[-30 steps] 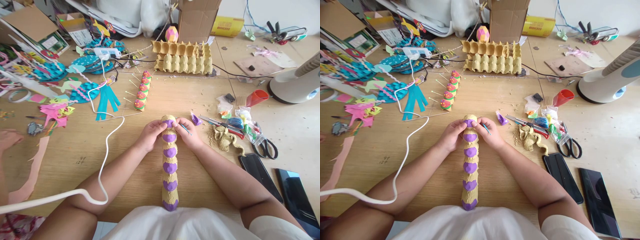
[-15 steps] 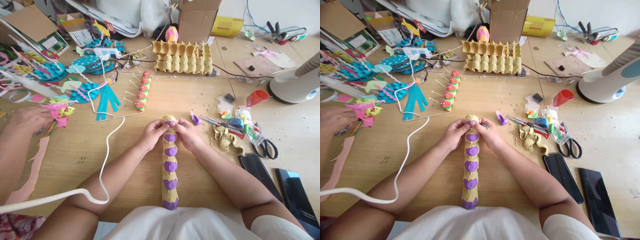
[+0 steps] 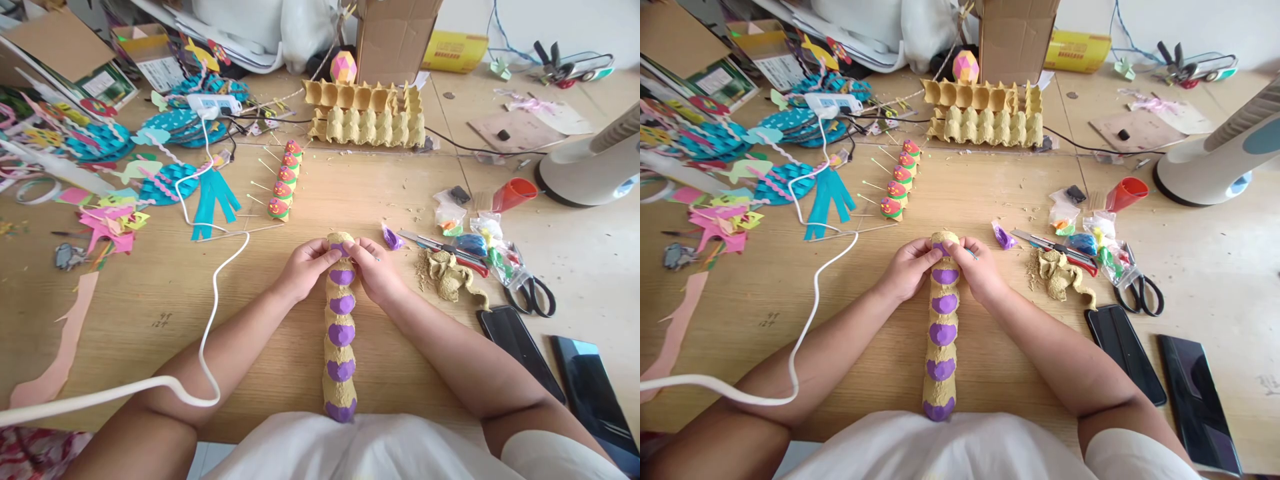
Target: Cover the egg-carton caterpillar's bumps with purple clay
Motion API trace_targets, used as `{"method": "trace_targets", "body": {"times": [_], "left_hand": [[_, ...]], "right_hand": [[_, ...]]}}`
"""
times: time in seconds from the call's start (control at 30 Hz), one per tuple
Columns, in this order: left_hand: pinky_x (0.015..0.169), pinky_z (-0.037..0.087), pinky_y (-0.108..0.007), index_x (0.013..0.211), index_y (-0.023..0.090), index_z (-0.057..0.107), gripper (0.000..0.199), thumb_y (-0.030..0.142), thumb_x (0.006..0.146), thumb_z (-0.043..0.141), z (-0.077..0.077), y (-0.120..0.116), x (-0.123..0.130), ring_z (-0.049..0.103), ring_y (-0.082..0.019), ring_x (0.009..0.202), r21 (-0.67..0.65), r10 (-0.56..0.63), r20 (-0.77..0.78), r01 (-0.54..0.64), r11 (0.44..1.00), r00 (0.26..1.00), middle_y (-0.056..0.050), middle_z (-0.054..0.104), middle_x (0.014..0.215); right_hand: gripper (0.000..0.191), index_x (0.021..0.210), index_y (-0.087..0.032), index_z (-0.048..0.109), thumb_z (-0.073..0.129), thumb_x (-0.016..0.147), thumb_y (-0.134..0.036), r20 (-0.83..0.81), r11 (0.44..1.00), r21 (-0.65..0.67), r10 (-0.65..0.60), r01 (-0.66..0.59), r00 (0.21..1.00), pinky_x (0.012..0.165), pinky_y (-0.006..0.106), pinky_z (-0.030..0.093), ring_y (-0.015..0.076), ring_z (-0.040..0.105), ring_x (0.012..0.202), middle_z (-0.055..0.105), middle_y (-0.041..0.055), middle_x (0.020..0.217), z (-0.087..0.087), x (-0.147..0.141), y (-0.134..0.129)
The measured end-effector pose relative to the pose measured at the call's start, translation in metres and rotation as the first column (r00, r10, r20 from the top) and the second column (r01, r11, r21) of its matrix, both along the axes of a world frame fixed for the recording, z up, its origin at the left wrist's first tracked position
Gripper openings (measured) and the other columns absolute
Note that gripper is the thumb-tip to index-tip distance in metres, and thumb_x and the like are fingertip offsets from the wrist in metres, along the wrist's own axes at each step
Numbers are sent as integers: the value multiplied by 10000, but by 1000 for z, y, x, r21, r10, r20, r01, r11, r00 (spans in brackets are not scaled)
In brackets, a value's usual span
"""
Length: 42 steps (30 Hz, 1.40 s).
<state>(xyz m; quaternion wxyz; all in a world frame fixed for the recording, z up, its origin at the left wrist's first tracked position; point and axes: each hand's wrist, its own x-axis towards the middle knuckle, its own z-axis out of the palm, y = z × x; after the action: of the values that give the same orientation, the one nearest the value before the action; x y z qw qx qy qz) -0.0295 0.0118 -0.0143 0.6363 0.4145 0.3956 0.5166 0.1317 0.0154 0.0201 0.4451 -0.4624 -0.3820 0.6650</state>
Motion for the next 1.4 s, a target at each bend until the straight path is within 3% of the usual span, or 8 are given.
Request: {"method": "trace_targets", "body": {"times": [0.13, 0.33, 0.5, 0.8, 0.97, 1.4], "left_hand": [[799, 538, -276, 849, 180, 778, 322, 463, 785, 918, 1, 0, 0, 681, -153, 809, 5, -11, 13, 11, 1000, 1000, -26, 776, 886], [739, 529, -285, 872, 191, 774, 381, 520, 752, 925, 6, -1, -1, 677, -160, 762, -82, 4, 89, 3, 997, 996, -27, 768, 861], [678, 506, -304, 944, 190, 774, 426, 586, 810, 855, 10, -2, -3, 673, -183, 726, -100, -94, 163, 111, 989, 982, -53, 758, 848], [652, 508, -280, 913, 176, 788, 467, 577, 718, 926, 16, -1, 4, 675, -164, 704, -172, -36, 159, 63, 983, 987, -43, 767, 836], [630, 504, -285, 915, 172, 808, 445, 530, 691, 949, 18, -1, 6, 679, -175, 701, -221, -4, 144, 37, 975, 990, -45, 783, 837], [687, 523, -272, 873, 168, 829, 327, 489, 823, 868, 18, -1, 2, 669, -157, 724, -179, -37, 218, 77, 981, 975, -40, 773, 811]], "right_hand": [[576, 693, -221, 513, 911, 669, -636, -30, 1000, -16, 4, -4, 1000, 602, 275, 343, 112, 412, 641, 488, -53, 672, 0, 1, 0], [591, 773, -238, 559, 896, 655, -709, -178, 991, -33, 120, -128, 977, 624, 294, 424, 142, 497, 661, 557, -35, 719, -1, 3, 5], [626, 719, -240, 508, 906, 634, -715, -154, 996, -40, 74, -81, 985, 608, 288, 398, 138, 465, 649, 514, -39, 691, -5, 3, 6], [597, 700, -230, 495, 959, 631, -601, -99, 998, -35, 40, -43, 994, 576, 278, 313, 108, 400, 616, 481, -62, 670, 0, -1, 0], [576, 720, -224, 524, 994, 595, -534, -145, 997, -65, 20, -29, 989, 602, 273, 349, 117, 464, 652, 560, -52, 697, 2, -2, -2], [543, 657, -207, 597, 1021, 558, -531, -315, 986, -163, -16, -37, 949, 586, 257, 401, 111, 507, 611, 608, -47, 647, -2, -5, -2]]}}
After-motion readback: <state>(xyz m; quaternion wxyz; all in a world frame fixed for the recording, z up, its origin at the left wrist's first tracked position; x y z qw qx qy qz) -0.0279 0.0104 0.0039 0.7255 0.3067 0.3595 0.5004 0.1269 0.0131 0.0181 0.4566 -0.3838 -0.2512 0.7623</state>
